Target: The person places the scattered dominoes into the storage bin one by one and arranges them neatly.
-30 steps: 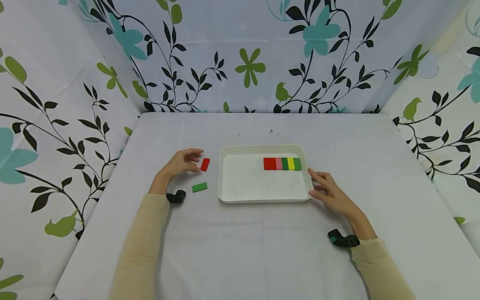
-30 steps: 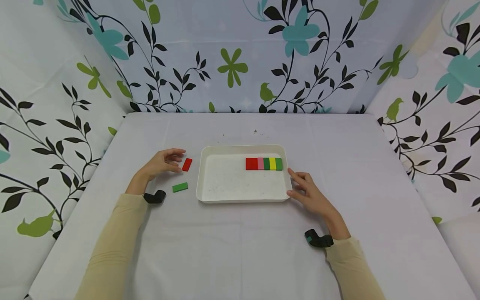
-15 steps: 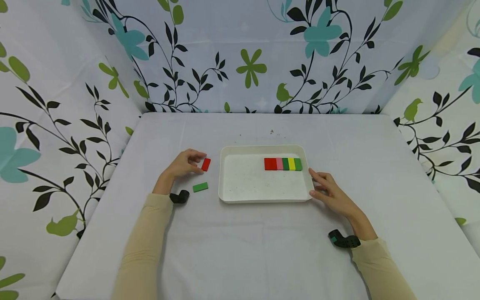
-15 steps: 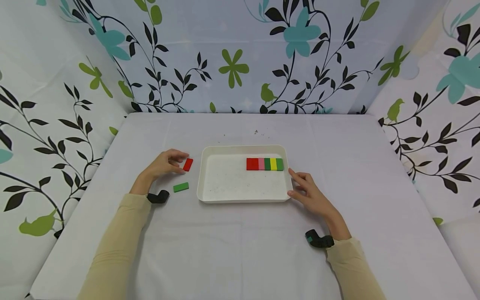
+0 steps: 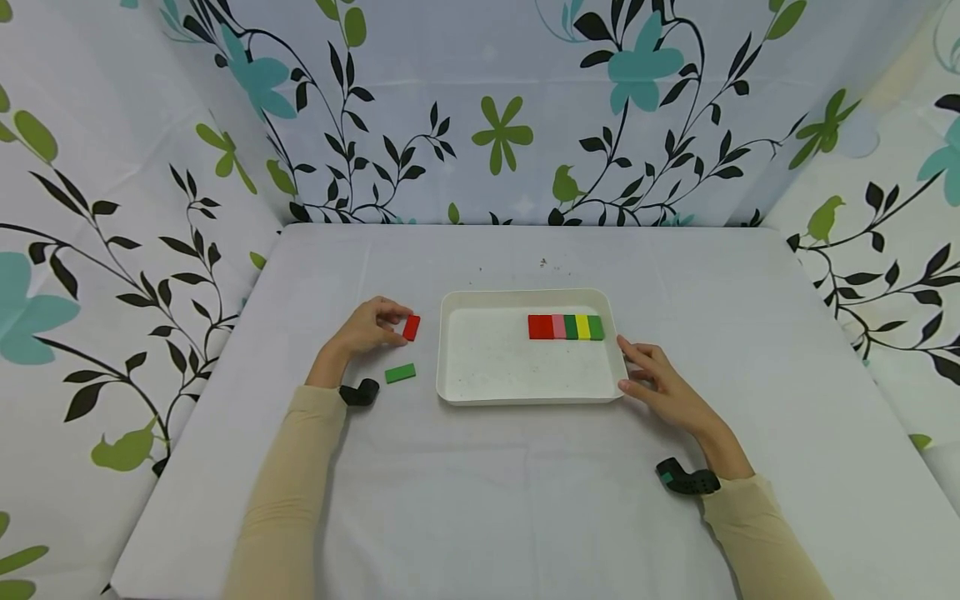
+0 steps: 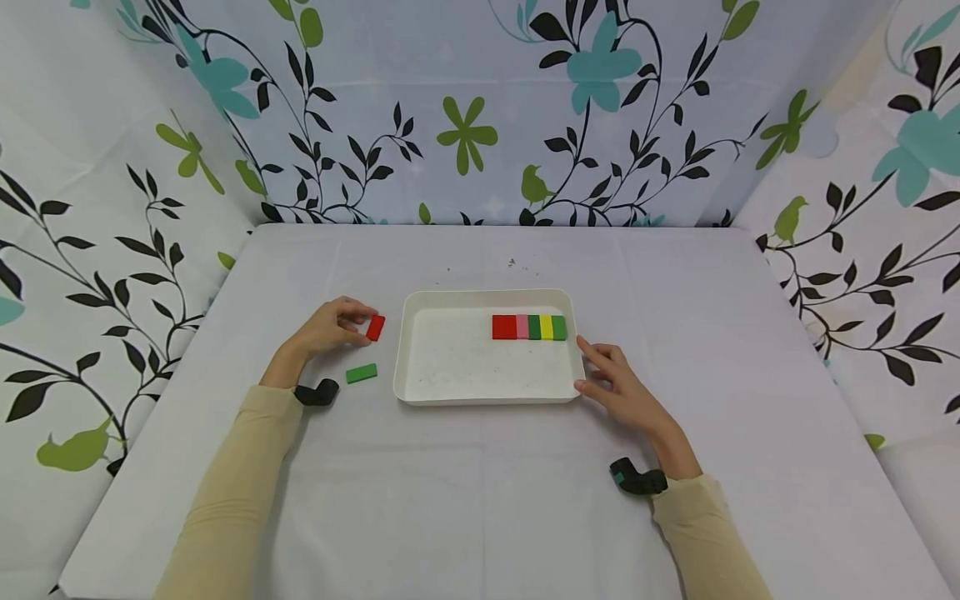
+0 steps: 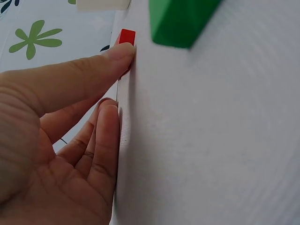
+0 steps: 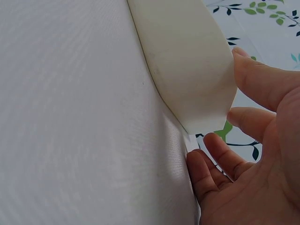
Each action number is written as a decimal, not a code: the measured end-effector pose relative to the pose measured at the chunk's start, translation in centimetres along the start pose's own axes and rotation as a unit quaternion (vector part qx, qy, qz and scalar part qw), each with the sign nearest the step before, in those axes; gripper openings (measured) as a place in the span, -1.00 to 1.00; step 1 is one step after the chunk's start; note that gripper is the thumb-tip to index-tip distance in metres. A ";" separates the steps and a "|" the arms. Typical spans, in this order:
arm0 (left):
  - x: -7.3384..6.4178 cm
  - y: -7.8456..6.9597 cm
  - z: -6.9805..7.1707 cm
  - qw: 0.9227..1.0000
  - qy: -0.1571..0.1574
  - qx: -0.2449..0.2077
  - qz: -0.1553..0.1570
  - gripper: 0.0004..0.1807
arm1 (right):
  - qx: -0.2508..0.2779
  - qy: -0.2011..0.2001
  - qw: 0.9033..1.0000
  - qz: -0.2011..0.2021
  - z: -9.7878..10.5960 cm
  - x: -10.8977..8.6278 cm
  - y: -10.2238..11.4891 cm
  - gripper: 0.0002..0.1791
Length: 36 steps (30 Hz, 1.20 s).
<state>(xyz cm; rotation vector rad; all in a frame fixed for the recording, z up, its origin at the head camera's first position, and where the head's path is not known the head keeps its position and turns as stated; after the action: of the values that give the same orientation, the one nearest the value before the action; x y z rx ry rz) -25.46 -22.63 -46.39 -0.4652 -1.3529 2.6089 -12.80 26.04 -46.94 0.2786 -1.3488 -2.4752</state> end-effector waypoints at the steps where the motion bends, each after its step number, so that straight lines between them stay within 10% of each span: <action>1: 0.0 0.0 0.0 1.000 -0.001 0.002 0.000 -0.39 | 0.000 0.000 1.000 0.000 0.0 0.0 0.0 -0.23; 20: -0.4 0.6 0.6 0.995 -0.020 -0.092 0.021 -0.37 | 0.001 -0.001 1.000 0.013 -0.1 0.0 -0.3 -0.23; 36: -0.9 -1.8 1.2 0.991 -0.042 -0.125 0.023 -0.40 | 0.002 0.002 1.000 0.008 0.0 -0.1 -0.1 -0.23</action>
<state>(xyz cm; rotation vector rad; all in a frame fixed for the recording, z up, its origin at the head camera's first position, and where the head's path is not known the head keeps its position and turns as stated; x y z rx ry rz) -24.98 -22.75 -44.05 -0.4274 -1.7291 2.5304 -12.77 26.12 -47.04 0.2715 -1.3500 -2.4575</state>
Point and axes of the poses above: each hand's wrist, its own x-axis towards the middle knuckle, its own z-axis out of the back of the hand, y = z × x, the point moved 1 cm from there along x, towards the middle knuckle, and after that the axes turned 1 degree about -x, right-handed, at the moved point
